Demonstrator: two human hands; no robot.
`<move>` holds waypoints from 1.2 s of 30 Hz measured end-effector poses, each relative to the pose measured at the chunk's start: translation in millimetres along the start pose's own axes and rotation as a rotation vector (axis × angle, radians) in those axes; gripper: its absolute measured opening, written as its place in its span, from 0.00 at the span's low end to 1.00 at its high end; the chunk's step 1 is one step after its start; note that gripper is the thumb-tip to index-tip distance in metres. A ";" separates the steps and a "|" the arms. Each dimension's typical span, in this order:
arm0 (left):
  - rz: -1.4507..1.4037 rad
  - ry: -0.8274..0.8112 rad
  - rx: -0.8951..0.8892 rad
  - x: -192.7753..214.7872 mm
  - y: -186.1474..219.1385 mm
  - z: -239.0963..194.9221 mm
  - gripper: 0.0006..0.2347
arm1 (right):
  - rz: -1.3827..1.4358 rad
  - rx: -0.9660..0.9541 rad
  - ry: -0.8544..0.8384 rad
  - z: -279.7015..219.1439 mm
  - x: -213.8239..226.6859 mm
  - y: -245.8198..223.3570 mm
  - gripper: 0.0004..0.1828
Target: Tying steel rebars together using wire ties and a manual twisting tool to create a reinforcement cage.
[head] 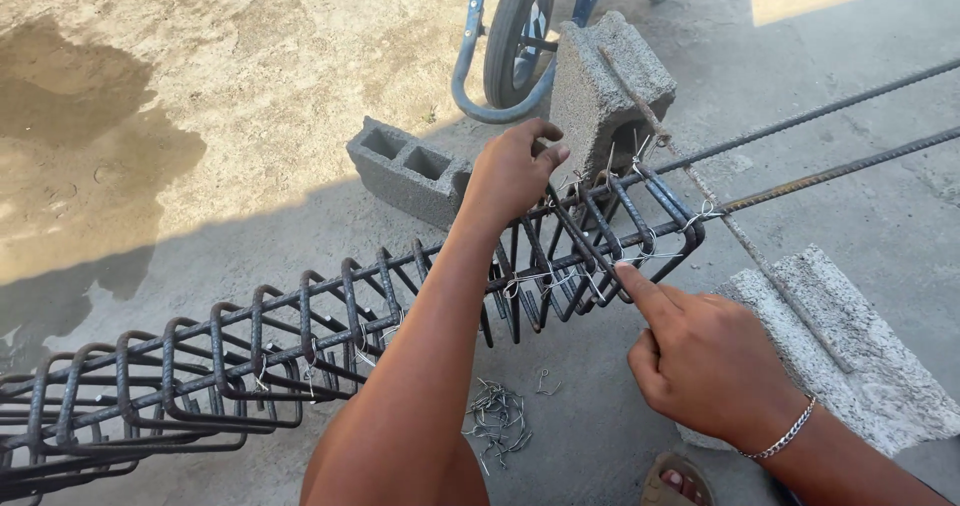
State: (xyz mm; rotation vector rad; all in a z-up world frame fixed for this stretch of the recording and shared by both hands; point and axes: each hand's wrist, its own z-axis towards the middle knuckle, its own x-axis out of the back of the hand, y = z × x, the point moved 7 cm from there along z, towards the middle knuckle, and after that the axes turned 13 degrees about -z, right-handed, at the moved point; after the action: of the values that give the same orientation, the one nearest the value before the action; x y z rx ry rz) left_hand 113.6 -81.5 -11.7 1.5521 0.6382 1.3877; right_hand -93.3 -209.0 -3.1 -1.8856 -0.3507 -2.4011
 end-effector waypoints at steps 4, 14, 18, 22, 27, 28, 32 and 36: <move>-0.173 0.103 -0.207 29.7 14.5 -25.7 0.11 | 0.130 -0.022 0.143 -2.0 20.3 12.6 0.35; 0.177 -0.364 -0.602 -24.3 72.1 -186.8 0.11 | 1.860 0.036 -0.359 -40.6 17.0 36.0 0.29; -0.871 -0.798 0.203 -90.7 -0.9 -245.8 0.12 | 1.282 -0.328 -0.337 -66.0 -12.3 54.0 0.28; -1.055 -0.842 0.151 -95.2 -29.5 -262.2 0.13 | 0.673 -0.015 -0.826 -70.6 -50.3 -21.1 0.19; -0.628 -0.744 0.006 -56.8 -8.2 -253.2 0.21 | 1.433 -0.110 -0.895 -91.7 -85.2 -51.5 0.54; -0.631 -0.745 0.002 -56.6 -1.8 -254.4 0.21 | 1.429 -0.112 -0.894 -99.3 -90.7 -56.2 0.54; -0.206 -0.717 -0.102 -41.8 26.1 -242.6 0.11 | 1.682 -0.241 -0.621 -102.3 -92.4 -41.8 0.39; 0.198 -0.936 -0.027 -23.1 20.1 -228.7 0.16 | 0.627 -0.644 -0.340 -96.4 -41.4 31.9 0.23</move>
State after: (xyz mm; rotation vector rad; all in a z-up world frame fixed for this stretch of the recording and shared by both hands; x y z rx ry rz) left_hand -113.7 -43.1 -20.4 2.0308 -0.1112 0.6440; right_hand -168.5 -264.7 -60.1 -2.1719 0.9705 -1.8712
